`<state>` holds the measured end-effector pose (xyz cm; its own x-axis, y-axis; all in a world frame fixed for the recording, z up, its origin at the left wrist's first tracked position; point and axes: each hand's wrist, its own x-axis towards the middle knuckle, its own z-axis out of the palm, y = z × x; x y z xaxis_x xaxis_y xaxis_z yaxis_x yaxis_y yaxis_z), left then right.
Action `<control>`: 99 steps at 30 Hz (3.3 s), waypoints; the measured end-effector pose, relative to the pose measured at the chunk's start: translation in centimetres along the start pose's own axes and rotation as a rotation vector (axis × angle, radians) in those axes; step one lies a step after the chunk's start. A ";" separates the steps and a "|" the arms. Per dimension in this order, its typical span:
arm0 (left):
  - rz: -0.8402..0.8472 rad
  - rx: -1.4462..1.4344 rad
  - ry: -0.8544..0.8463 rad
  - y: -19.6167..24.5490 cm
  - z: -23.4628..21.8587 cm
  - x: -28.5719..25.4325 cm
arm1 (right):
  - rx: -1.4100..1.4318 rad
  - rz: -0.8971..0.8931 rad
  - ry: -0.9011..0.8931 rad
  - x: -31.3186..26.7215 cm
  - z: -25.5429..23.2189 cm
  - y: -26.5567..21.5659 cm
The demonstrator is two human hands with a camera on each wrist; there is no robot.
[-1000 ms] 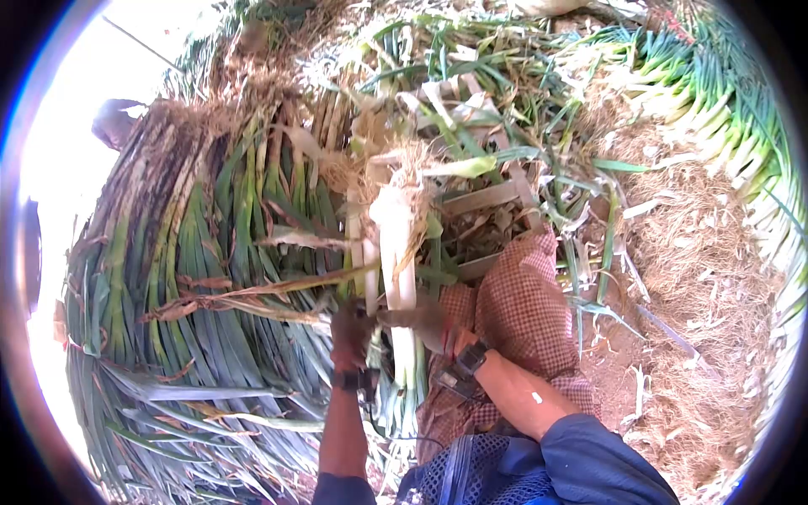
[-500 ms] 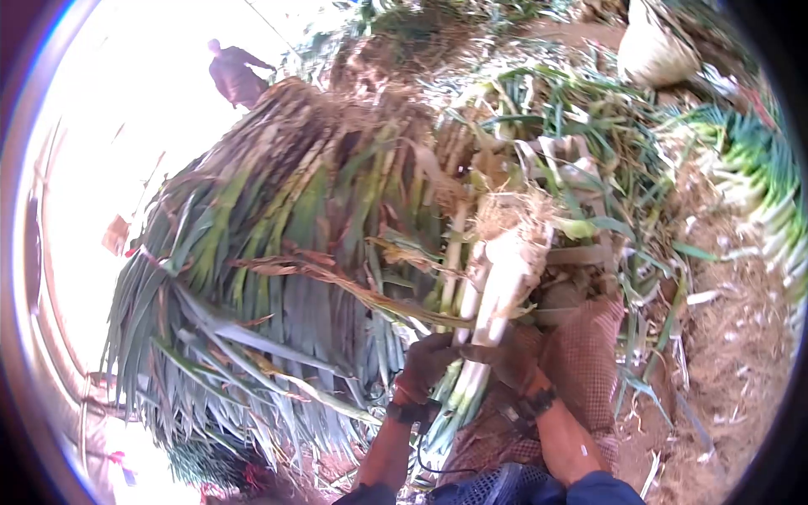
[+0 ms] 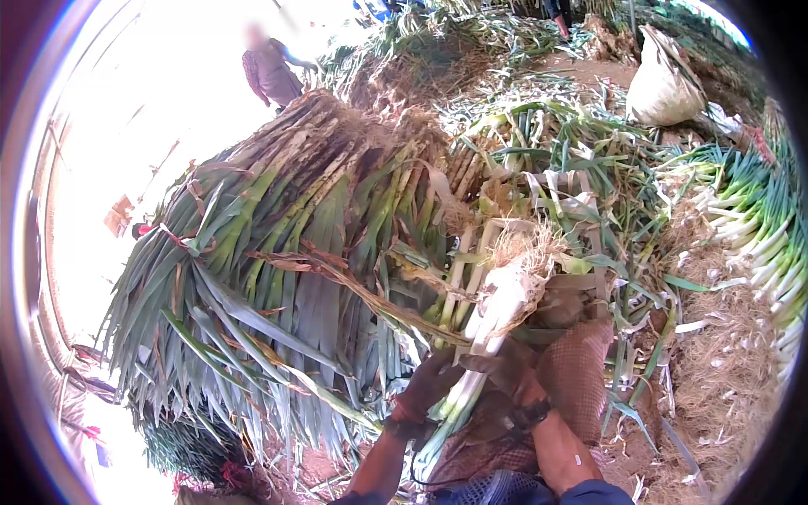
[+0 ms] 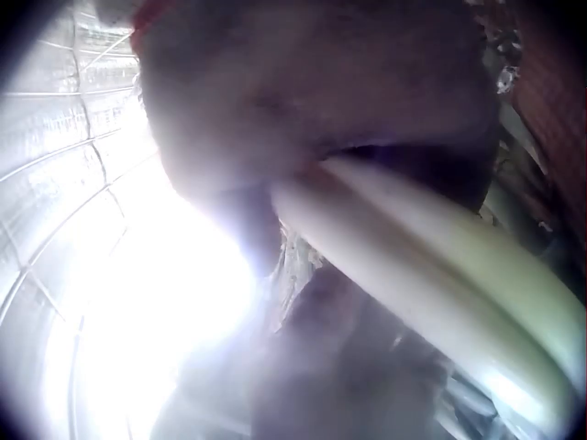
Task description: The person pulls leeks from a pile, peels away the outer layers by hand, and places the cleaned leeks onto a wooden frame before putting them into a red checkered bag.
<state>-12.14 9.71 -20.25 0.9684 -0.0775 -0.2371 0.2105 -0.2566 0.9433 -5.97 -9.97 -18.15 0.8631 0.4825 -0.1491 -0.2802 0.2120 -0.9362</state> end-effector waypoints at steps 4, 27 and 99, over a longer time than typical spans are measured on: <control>0.144 0.396 0.100 -0.8 2.2 -1.0 | -0.045 0.034 0.002 0.2 -0.8 1.3; 0.463 0.528 0.633 5.6 8.5 -0.4 | 0.123 -0.347 0.008 -2.7 -0.5 -2.6; 0.023 0.107 0.026 14.9 1.2 -1.3 | -0.876 -0.426 0.341 -7.4 -17.9 -17.4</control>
<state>-10.46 4.88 -6.19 0.9763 -0.0598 -0.2081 0.1738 -0.3570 0.9178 0.00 -32.43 -6.41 0.9307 0.2166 0.2946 0.3630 -0.4505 -0.8157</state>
